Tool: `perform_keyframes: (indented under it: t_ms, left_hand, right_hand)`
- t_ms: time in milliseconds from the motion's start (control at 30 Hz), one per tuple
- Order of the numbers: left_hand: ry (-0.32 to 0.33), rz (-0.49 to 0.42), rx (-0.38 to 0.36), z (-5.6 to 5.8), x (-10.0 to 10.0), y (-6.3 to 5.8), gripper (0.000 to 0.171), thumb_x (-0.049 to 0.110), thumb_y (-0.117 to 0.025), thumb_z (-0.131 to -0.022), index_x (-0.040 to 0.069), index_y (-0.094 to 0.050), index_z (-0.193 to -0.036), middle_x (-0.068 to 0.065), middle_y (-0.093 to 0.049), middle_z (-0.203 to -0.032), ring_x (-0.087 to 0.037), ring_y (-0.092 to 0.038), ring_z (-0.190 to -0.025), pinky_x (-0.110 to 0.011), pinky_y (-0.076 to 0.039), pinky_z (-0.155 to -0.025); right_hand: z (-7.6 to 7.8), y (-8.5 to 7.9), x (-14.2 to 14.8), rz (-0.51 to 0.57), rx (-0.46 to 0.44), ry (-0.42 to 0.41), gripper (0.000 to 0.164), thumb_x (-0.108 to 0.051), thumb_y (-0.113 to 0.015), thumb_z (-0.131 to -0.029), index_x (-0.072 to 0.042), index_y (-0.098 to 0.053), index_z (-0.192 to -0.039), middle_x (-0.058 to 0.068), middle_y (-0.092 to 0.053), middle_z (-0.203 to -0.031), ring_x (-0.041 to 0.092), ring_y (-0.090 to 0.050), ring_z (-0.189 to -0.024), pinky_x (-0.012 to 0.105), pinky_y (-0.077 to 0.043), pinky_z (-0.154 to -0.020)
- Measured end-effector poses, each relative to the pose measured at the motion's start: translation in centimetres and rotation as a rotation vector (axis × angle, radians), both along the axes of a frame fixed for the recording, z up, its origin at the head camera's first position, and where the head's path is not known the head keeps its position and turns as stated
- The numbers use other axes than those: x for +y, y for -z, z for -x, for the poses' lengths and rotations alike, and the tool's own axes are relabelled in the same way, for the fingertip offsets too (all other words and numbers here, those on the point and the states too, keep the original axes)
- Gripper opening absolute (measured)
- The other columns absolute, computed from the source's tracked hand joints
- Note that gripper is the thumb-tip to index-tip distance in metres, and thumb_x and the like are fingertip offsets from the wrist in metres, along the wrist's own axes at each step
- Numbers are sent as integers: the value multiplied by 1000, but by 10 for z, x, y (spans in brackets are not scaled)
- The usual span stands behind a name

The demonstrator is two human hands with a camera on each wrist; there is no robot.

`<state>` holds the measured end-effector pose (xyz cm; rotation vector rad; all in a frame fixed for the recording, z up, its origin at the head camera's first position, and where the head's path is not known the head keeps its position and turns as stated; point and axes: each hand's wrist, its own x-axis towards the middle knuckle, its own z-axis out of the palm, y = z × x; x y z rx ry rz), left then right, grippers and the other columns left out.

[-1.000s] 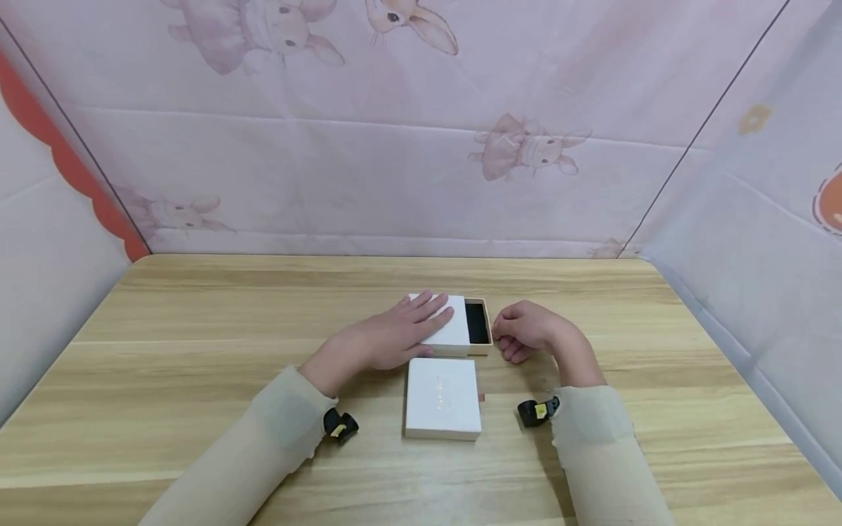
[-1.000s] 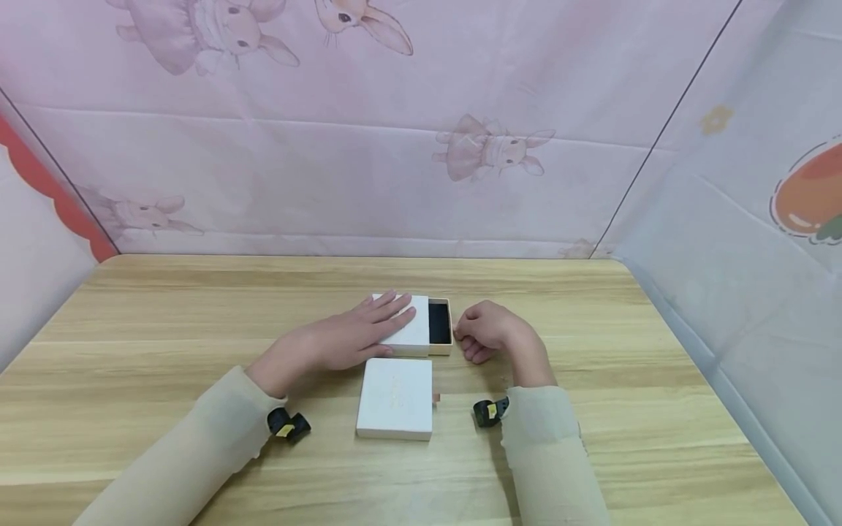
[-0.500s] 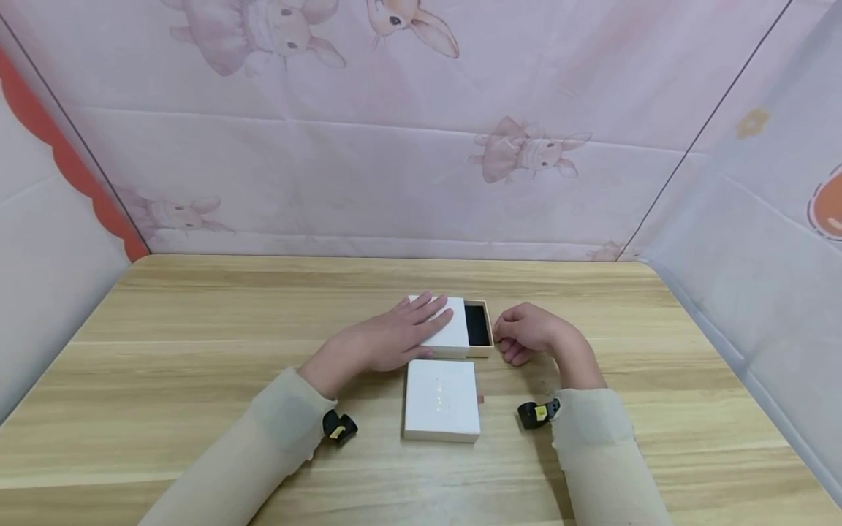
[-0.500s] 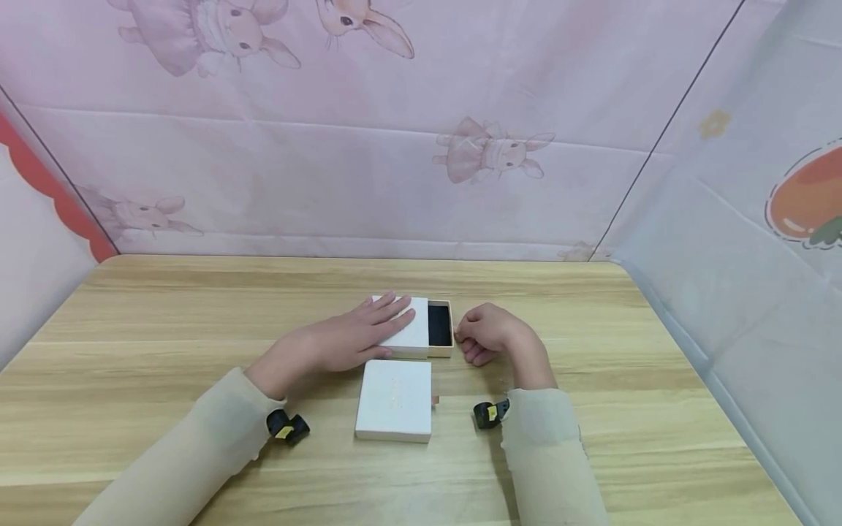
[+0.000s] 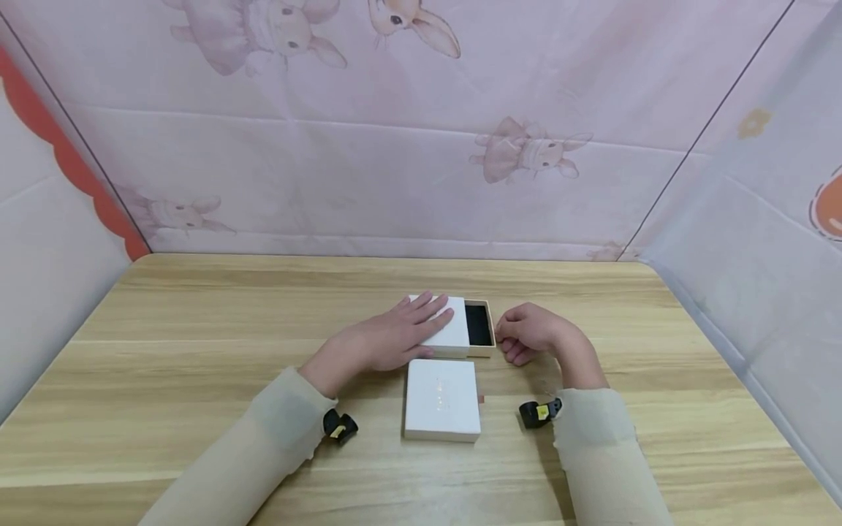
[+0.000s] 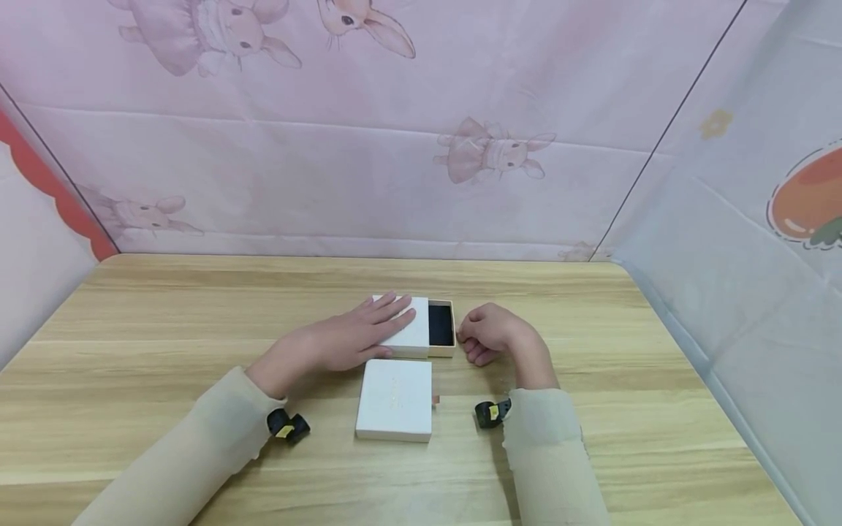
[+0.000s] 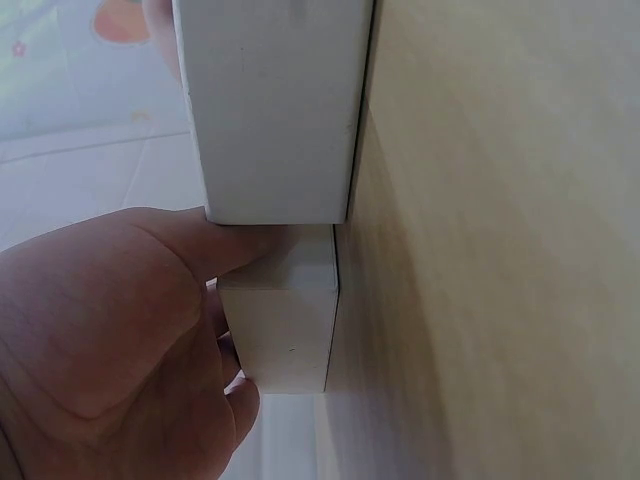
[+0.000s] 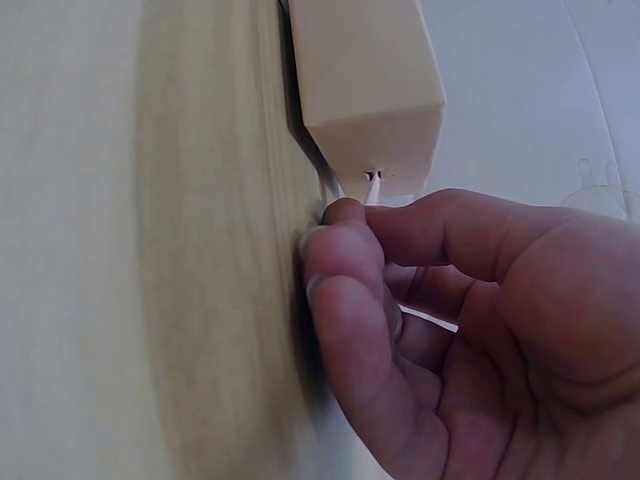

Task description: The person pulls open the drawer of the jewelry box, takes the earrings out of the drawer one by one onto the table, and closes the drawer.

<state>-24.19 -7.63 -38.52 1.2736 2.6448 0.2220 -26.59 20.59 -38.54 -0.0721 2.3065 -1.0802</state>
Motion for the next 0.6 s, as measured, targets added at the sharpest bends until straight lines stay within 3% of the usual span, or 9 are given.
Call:
perform_keyframes:
  t_ms: [600]
  left_hand:
    - [-5, 10, -3, 1, 0, 2, 66, 35, -42, -107, 13, -11, -161, -11, 0, -168, -34, 0, -154, -51, -8, -124]
  right_hand:
    - [0, 2, 3, 8, 2, 7, 25, -12, -45, -104, 2, -65, -97, 7, -59, -77, 15, -61, -66, 31, -60, -64]
